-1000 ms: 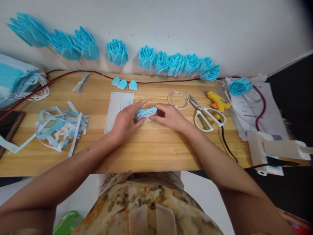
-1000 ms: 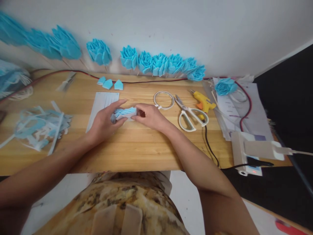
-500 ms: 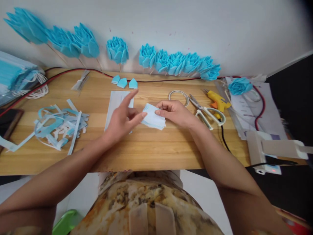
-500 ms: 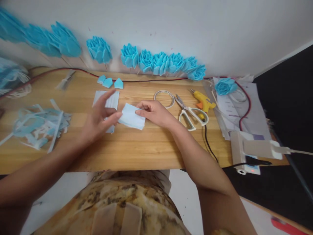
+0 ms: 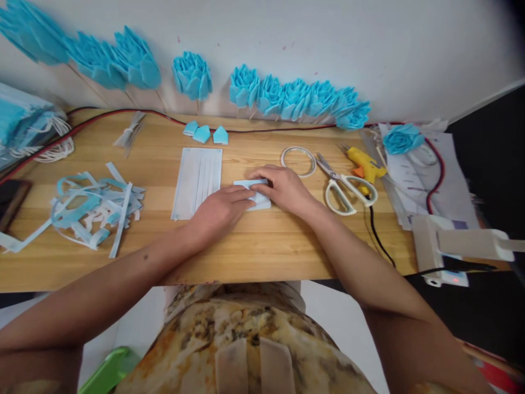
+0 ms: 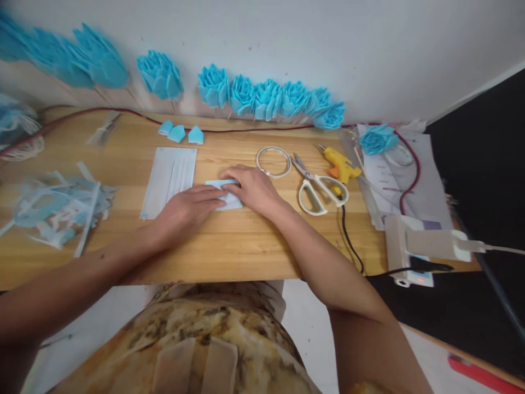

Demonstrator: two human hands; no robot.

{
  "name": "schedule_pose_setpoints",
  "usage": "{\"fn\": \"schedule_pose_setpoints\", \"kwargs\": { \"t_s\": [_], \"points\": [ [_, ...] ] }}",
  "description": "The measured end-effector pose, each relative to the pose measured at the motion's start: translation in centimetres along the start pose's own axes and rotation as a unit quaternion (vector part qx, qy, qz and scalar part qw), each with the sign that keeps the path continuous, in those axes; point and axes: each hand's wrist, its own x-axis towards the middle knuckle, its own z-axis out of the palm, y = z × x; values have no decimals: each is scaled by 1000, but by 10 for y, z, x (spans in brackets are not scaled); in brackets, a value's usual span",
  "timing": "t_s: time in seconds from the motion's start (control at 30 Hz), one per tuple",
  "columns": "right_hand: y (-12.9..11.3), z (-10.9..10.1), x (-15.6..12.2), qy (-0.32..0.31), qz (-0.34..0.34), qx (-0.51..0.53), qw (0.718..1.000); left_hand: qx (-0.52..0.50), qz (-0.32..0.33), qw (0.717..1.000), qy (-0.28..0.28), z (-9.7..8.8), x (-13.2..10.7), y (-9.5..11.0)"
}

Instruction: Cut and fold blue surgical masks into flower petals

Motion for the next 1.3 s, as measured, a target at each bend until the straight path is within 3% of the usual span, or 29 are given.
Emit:
{"fn": "schedule_pose_setpoints", "kwargs": {
  "t_s": [0.2, 0.33, 0.47, 0.6, 0.9, 1.07, 1.3],
  "points": [
    [-3, -5, -1, 42, 25, -76, 996, 39, -2, 998, -40, -3, -1, 8],
    [-12, -19, -4, 60, 17, -49, 997, 32, -39, 995, -91, -4, -1, 9],
    [-13, -26, -7, -25, 0, 5, 1000, 24, -71, 987, -139, -4, 0, 9],
    [-10, -27, -7, -120, 31, -3, 992, 2, -83, 981, -173, -6, 1, 8],
    [-14, -28, -6, -163, 67, -57, 983, 54, -77, 966, -240, -17, -9, 15],
    [-17, -29, -5, -171, 75, -64, 980, 88, -78, 966, -229, -18, -27, 21],
    [-17, -27, -6, -158, 57, -72, 983, 64, -57, 991, -105, -15, -35, 20]
  ]
}}
